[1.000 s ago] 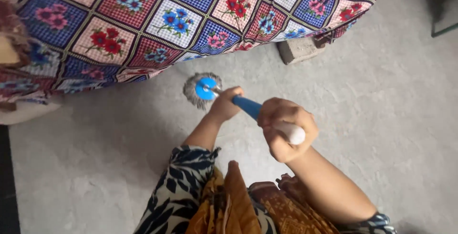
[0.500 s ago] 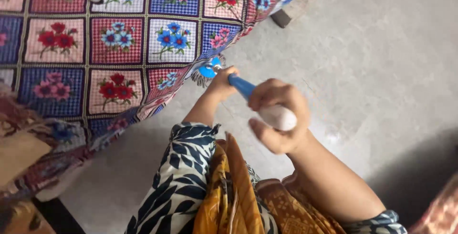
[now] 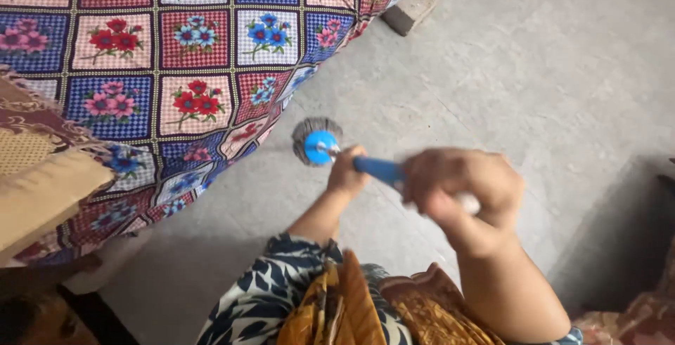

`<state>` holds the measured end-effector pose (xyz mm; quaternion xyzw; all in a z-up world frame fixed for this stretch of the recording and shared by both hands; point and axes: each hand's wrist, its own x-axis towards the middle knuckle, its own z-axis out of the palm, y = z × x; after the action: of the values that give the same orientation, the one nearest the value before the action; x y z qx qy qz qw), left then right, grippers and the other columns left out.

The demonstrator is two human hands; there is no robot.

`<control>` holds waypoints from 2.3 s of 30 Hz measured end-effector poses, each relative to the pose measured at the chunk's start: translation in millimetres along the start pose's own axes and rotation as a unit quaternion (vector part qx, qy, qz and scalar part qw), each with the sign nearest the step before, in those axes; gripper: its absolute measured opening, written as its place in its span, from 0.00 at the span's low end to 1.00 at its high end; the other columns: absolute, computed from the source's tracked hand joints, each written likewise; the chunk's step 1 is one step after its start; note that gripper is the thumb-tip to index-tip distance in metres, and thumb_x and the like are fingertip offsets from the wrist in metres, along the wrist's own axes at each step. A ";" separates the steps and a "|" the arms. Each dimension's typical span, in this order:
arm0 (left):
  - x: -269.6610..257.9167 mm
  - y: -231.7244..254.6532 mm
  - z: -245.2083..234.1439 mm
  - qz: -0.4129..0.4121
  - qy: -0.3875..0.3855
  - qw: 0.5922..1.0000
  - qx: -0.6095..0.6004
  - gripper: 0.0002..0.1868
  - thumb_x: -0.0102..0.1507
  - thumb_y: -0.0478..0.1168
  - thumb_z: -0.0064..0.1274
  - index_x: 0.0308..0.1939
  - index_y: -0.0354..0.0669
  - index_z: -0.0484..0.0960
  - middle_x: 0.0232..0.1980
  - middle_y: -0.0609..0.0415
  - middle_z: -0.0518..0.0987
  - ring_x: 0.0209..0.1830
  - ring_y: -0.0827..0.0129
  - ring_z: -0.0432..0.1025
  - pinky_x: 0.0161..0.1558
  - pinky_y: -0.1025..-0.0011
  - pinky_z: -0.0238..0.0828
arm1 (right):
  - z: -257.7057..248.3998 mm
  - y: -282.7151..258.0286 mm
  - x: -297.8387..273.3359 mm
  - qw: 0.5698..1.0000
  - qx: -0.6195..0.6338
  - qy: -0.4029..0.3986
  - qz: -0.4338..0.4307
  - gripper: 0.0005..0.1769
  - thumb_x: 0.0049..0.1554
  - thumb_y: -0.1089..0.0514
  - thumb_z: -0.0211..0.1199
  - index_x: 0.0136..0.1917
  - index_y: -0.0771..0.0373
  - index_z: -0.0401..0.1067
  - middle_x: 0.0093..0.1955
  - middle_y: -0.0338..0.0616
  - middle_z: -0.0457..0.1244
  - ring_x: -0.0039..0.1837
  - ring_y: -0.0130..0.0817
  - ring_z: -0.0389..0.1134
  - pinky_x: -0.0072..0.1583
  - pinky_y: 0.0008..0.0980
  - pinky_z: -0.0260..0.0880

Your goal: Mop the floor of a room using a spin mop and bucket.

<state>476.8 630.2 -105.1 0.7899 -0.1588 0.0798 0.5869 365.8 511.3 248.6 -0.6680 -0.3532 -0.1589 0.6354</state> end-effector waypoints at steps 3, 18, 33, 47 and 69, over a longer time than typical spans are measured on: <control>-45.9 7.6 -8.3 0.067 0.025 0.997 0.007 0.07 0.56 0.41 0.57 0.32 0.43 0.76 0.32 0.44 0.78 0.35 0.44 0.75 0.37 0.57 0.70 | 17.5 -31.1 -10.2 0.994 0.089 -0.046 0.036 0.21 0.63 0.44 0.58 0.36 0.60 0.69 0.31 0.39 0.64 0.34 0.37 0.71 0.43 0.39 0.74; 134.4 -120.2 -46.8 0.214 -0.218 0.948 -0.085 0.17 0.54 0.44 0.61 0.28 0.43 0.67 0.28 0.46 0.70 0.31 0.44 0.69 0.33 0.52 0.64 | 49.4 129.9 -21.3 0.973 -0.067 -0.046 0.216 0.10 0.62 0.63 0.57 0.40 0.66 0.76 0.39 0.47 0.72 0.41 0.42 0.78 0.46 0.41 0.79; 209.6 -134.6 -101.0 0.243 -0.239 0.938 -0.066 0.19 0.52 0.41 0.63 0.28 0.42 0.65 0.29 0.44 0.67 0.34 0.42 0.67 0.35 0.52 0.63 | 150.6 146.4 120.7 0.944 -0.193 0.261 0.061 0.18 0.68 0.54 0.57 0.39 0.66 0.66 0.30 0.44 0.64 0.35 0.38 0.72 0.45 0.45 0.77; 164.7 -142.5 -193.3 0.250 -0.345 0.891 -0.156 0.17 0.48 0.37 0.61 0.25 0.43 0.64 0.24 0.47 0.65 0.26 0.48 0.65 0.28 0.55 0.60 | 236.4 175.4 62.5 0.986 -0.144 0.071 -0.036 0.14 0.66 0.70 0.53 0.38 0.73 0.70 0.42 0.58 0.68 0.47 0.52 0.76 0.56 0.43 0.80; 385.8 -210.4 -38.3 0.332 -0.438 0.832 -0.075 0.14 0.50 0.39 0.59 0.27 0.44 0.67 0.27 0.44 0.70 0.33 0.44 0.69 0.34 0.53 0.65 | 139.6 298.3 191.9 0.793 -0.314 0.520 0.042 0.16 0.61 0.68 0.57 0.33 0.67 0.58 0.30 0.46 0.62 0.33 0.32 0.63 0.38 0.32 0.67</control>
<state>913.1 660.9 -162.9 0.5952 -0.6574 -0.0965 0.4519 668.1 714.2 135.9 -0.6614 0.1283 -0.5580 0.4845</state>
